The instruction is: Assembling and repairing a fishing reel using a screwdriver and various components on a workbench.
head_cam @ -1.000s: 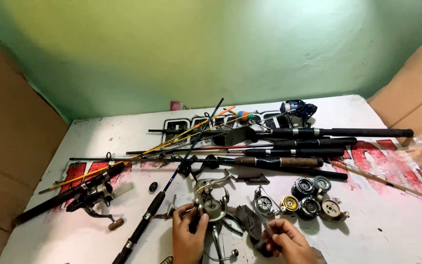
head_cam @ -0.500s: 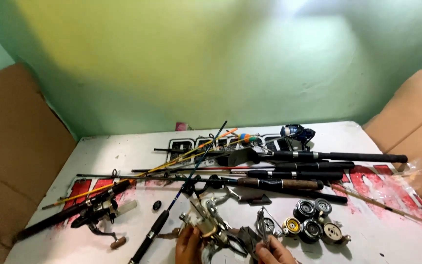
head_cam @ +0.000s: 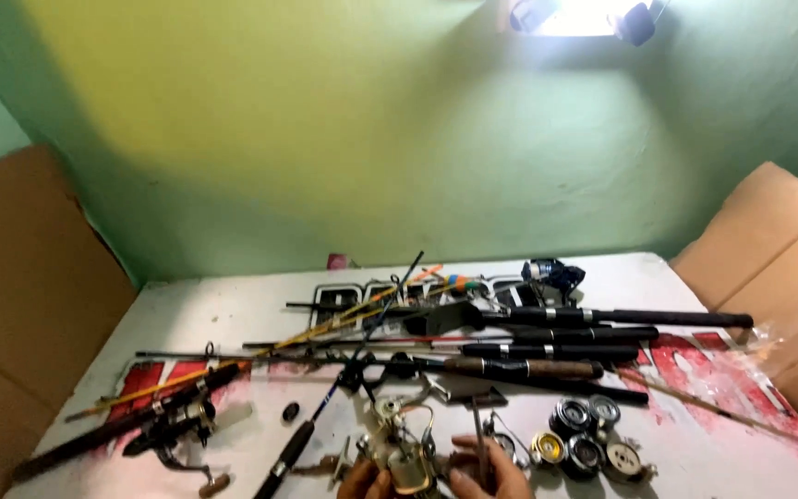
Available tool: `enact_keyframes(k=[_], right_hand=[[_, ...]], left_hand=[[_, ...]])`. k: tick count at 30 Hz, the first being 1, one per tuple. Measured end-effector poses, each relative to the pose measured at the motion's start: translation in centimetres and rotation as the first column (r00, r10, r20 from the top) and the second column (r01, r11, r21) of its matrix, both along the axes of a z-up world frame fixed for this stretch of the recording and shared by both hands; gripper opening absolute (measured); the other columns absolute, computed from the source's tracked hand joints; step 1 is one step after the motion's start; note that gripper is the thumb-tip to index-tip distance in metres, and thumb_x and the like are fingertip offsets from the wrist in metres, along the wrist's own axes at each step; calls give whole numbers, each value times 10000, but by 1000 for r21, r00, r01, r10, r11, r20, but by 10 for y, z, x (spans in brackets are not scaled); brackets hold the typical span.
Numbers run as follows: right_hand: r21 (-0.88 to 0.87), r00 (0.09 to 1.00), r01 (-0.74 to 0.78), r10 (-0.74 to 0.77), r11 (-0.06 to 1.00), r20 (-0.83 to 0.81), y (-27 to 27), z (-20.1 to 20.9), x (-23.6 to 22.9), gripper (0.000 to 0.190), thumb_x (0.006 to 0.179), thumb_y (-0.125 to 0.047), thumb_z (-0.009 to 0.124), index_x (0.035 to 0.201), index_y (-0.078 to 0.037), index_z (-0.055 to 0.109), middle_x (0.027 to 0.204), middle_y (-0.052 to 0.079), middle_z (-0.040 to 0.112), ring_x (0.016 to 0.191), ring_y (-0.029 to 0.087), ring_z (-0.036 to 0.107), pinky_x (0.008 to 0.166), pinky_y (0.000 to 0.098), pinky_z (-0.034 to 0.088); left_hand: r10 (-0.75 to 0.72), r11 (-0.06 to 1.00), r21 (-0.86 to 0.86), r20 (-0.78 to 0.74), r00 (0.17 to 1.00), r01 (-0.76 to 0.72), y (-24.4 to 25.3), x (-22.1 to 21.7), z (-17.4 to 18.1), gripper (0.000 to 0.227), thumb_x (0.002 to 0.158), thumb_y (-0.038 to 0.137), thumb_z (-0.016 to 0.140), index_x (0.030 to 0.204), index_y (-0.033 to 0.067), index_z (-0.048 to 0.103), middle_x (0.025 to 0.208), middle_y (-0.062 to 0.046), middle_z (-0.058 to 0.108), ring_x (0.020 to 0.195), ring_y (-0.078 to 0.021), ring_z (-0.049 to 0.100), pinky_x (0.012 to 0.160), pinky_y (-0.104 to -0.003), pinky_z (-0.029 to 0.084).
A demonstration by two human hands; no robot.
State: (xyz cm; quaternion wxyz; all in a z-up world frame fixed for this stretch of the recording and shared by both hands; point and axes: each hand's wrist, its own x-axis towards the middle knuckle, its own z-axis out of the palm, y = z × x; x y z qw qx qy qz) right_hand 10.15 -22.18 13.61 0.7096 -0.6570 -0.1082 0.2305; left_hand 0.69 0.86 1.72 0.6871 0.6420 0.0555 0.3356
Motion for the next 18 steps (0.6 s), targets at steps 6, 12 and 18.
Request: enact_keyframes(k=[6, 12, 18], right_hand=[[15, 993, -35, 37, 999, -112, 7, 134, -45, 496, 886, 23, 699, 1374, -28, 633, 1167, 164, 779, 803, 199, 665, 636, 300, 474], [77, 988, -137, 142, 988, -62, 11, 139, -50, 470, 898, -3, 667, 1363, 17, 601, 1215, 172, 776, 1048, 244, 742, 937, 366, 610], [-96, 988, -81, 93, 992, 123, 7, 151, -62, 319, 901, -102, 767, 1204, -10, 796, 621, -14, 527, 546, 96, 404, 513, 248, 291]], left_hand=[[-237, 696, -715, -142, 961, 66, -21, -33, 119, 471, 960, 101, 577, 1372, -125, 607, 1198, -289, 732, 975, -363, 719, 849, -447, 585], [-207, 735, -677, -284, 936, -43, -28, -39, 175, 489, 995, 308, 516, 1268, -82, 626, 1047, -269, 717, 846, -327, 652, 659, -424, 502], [-319, 707, -626, 131, 939, 328, -36, -42, 188, 376, 1072, 317, 435, 1129, -20, 590, 912, -135, 631, 737, -204, 547, 641, -343, 432]])
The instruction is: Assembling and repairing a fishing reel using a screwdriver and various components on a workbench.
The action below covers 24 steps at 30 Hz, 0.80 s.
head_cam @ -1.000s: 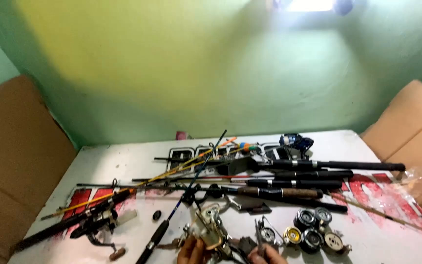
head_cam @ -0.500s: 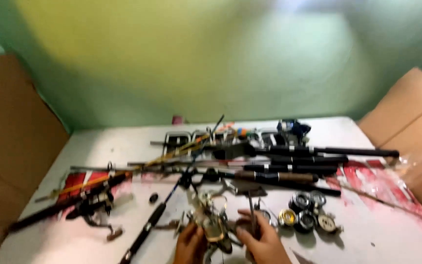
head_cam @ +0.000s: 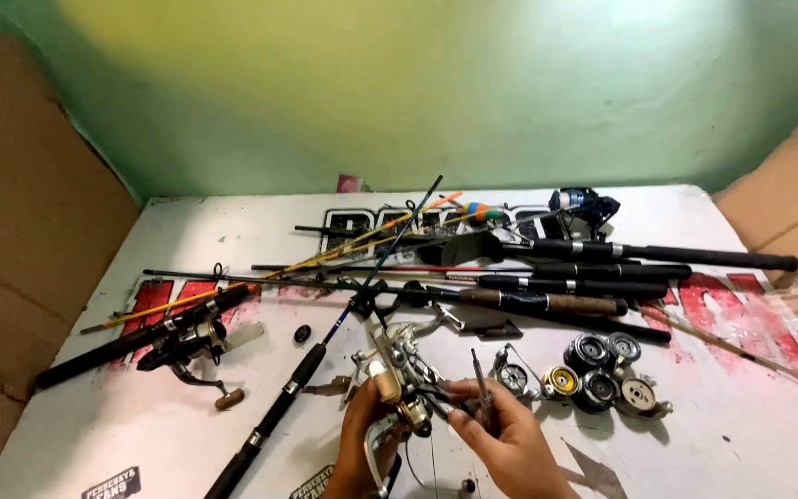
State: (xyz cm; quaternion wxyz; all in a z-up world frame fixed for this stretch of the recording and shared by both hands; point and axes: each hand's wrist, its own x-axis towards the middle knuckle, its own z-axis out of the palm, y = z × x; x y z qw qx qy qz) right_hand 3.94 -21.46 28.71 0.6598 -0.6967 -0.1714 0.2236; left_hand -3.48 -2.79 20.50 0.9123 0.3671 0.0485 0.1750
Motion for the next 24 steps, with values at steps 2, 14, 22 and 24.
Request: enact_keyframes(k=[2, 14, 22, 24], right_hand=[[-7, 1000, -13, 13, 1000, -18, 1, 3, 0, 343, 903, -112, 766, 1232, -18, 780, 624, -21, 488, 553, 95, 379, 516, 257, 275], [133, 993, -22, 37, 991, -113, 22, -4, -4, 556, 832, -17, 787, 1351, -1, 587, 1034, 139, 809, 824, 169, 750, 717, 286, 612], [108, 997, -9, 1, 994, 80, 16, -9, -8, 414, 832, -25, 827, 1224, -8, 693, 715, 22, 665, 523, 86, 466, 483, 248, 348], [161, 998, -12, 22, 987, -63, 16, -15, -10, 443, 818, 43, 830, 1231, 3, 675, 848, 81, 739, 663, 121, 573, 585, 264, 441]], left_hand=[[71, 941, 326, 79, 994, -93, 3, -5, 4, 274, 1026, 172, 465, 1200, -21, 553, 963, -132, 632, 765, -193, 576, 639, -321, 482], [35, 999, 30, -195, 980, -29, -2, 8, -42, 425, 968, 159, 616, 1314, -87, 625, 1174, -257, 730, 981, -332, 721, 907, -459, 602], [-138, 990, -35, -79, 987, 135, 8, 6, -70, 473, 924, 141, 711, 1309, -112, 603, 1223, -248, 704, 1095, -330, 681, 982, -451, 548], [-139, 990, -60, -144, 980, 131, 14, 4, -86, 455, 888, 125, 733, 1255, -119, 618, 1173, -259, 716, 991, -334, 710, 877, -437, 586]])
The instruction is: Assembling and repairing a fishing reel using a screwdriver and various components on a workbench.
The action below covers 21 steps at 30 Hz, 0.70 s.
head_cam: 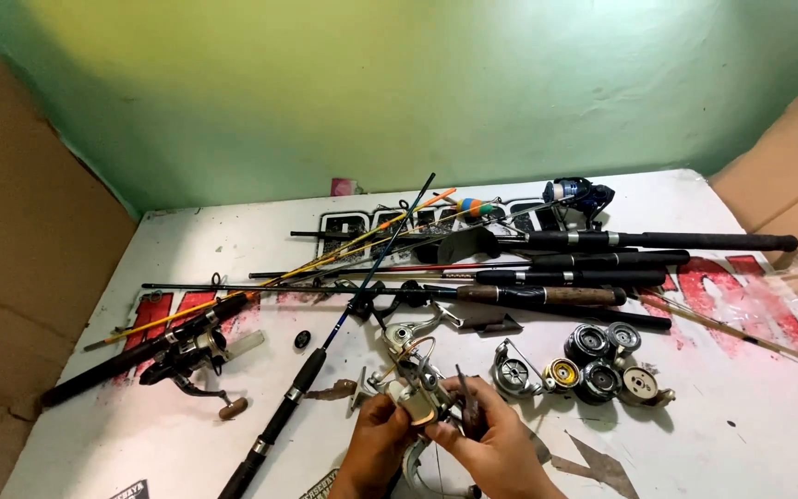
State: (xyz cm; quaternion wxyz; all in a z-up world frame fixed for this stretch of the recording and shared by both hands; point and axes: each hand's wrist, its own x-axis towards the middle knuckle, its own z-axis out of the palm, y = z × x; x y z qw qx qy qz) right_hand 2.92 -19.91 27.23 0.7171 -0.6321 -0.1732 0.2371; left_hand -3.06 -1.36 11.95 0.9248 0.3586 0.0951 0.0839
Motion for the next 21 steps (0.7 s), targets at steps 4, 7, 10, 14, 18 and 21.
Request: enact_keyframes(k=[4, 7, 10, 14, 18, 21], right_hand=[[-64, 992, -117, 115, 991, -44, -10, 19, 6, 516, 863, -100, 784, 1351, -51, 625, 1020, 87, 796, 745, 126, 678, 656, 264, 511], [-145, 977, -106, 131, 984, 171, -29, 7, 14, 366, 961, -184, 633, 1311, -75, 647, 739, -3, 610, 650, 142, 533, 589, 327, 434], [-128, 993, -21, 36, 992, 114, -55, -3, 28, 364, 990, -115, 506, 1339, -73, 603, 812, 63, 614, 616, 148, 529, 531, 275, 432], [-417, 930, 55, 106, 907, 353, -76, 8, 33, 424, 887, -179, 700, 1310, -152, 704, 789, -10, 757, 578, 99, 575, 512, 257, 446], [-457, 928, 85, 97, 885, 360, -79, 12, 26, 405, 808, -230, 812, 1209, -174, 807, 729, -12, 856, 506, 77, 627, 476, 246, 464], [-389, 945, 129, 5, 912, 326, -78, 19, 19, 353, 826, -168, 800, 1173, -119, 843, 631, -14, 766, 474, 73, 531, 431, 228, 397]], left_hand=[[21, 998, 64, -35, 999, -19, 0, -4, 32, 365, 953, 213, 689, 1183, -69, 686, 946, -163, 749, 749, -184, 668, 665, -287, 508], [39, 997, 69, -93, 995, -33, 5, -4, 32, 316, 984, 140, 587, 1153, -121, 643, 973, -254, 728, 813, -283, 704, 774, -384, 582], [125, 992, 21, -97, 987, -124, 11, 7, 24, 231, 967, 104, 646, 1093, -90, 645, 942, -222, 718, 749, -260, 671, 679, -339, 516], [179, 980, 112, -146, 973, -163, 8, 11, 40, 385, 1015, 253, 557, 1182, -76, 666, 961, -204, 730, 789, -241, 672, 737, -379, 554], [127, 989, 84, -93, 988, -119, 10, 9, 18, 355, 975, 171, 603, 1159, -131, 631, 1041, -265, 728, 858, -313, 722, 809, -433, 615], [112, 992, 65, -23, 993, -110, 7, 6, 21, 277, 989, 105, 593, 1152, -115, 632, 1044, -242, 731, 865, -289, 720, 803, -410, 608]])
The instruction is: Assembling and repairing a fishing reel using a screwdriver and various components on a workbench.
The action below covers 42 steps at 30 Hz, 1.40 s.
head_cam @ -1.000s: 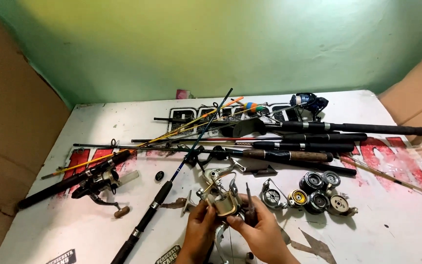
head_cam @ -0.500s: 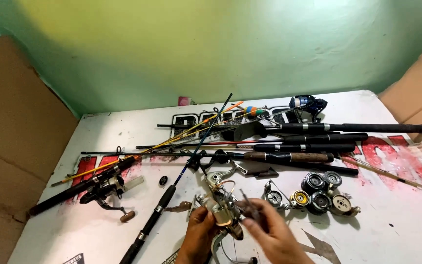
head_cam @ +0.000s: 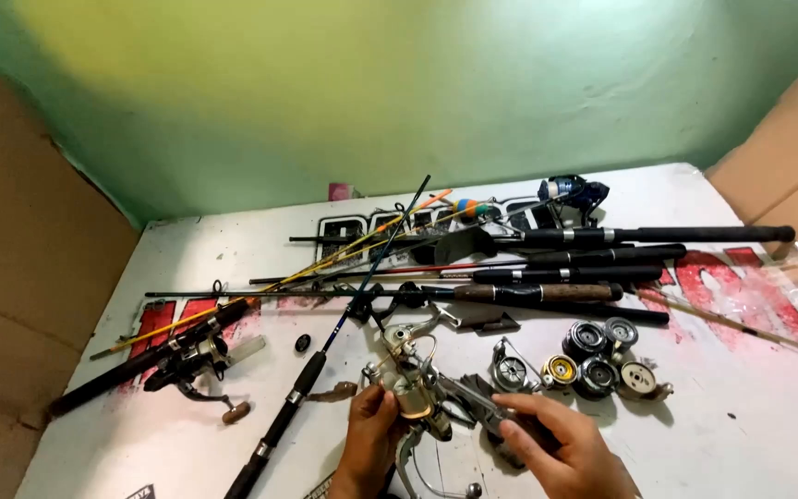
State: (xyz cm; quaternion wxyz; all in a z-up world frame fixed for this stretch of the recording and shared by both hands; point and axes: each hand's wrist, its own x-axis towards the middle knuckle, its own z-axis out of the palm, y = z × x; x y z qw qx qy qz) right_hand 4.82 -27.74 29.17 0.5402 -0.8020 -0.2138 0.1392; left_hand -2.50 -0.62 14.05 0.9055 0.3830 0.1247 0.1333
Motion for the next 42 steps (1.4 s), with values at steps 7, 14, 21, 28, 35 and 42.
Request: enact_keyframes(k=[7, 14, 21, 28, 35, 42], right_hand=[[23, 998, -57, 57, 998, 2, 1, 9, 2, 331, 828, -177, 766, 1135, -85, 845, 722, 12, 862, 499, 73, 615, 442, 224, 459], [-13, 998, -13, 12, 1000, -66, 3, 16, 0, 337, 823, -186, 763, 1132, -93, 860, 717, 22, 875, 527, 92, 671, 467, 236, 499], [-50, 999, -16, 14, 999, -38, 3, 18, 1, 330, 820, -211, 775, 1120, -112, 871, 717, 8, 870, 498, 87, 611, 452, 244, 437], [32, 999, -40, 39, 999, 38, 5, 20, 3, 307, 819, -188, 764, 1084, -80, 874, 688, 20, 872, 483, 92, 605, 427, 248, 429], [-47, 1000, -22, 22, 999, 5, 1, 22, 5, 299, 815, -205, 768, 1070, -116, 897, 671, -5, 849, 487, 94, 586, 446, 260, 399], [-115, 971, -68, 92, 991, 220, -13, 16, 20, 267, 756, -227, 803, 1006, -167, 871, 735, -71, 883, 469, 72, 649, 424, 226, 477]], left_hand=[[2, 1000, -5, 43, 999, -2, 0, 1, 0, 335, 984, 107, 604, 1229, -119, 635, 1115, -243, 736, 908, -286, 722, 833, -410, 603], [8, 1000, 8, 16, 1000, -8, 0, 0, 1, 348, 983, 134, 609, 1222, -119, 622, 1087, -248, 732, 887, -286, 724, 820, -404, 604], [-10, 1000, -16, 85, 996, 11, -1, 2, -2, 364, 974, 154, 635, 1200, -131, 632, 1095, -250, 733, 916, -281, 716, 835, -402, 588], [1, 1000, -18, 1, 1000, -1, 0, 1, -1, 324, 991, 101, 574, 1188, -153, 613, 1078, -284, 712, 888, -316, 712, 845, -441, 602], [-21, 1000, 6, 102, 995, 20, -1, 3, -6, 278, 986, 132, 645, 1120, -111, 656, 892, -194, 707, 662, -183, 597, 601, -299, 474], [79, 895, 444, -59, 995, -45, 10, 3, -25, 153, 922, 56, 726, 872, -84, 691, 703, -112, 654, 593, -170, 531, 554, -286, 450]])
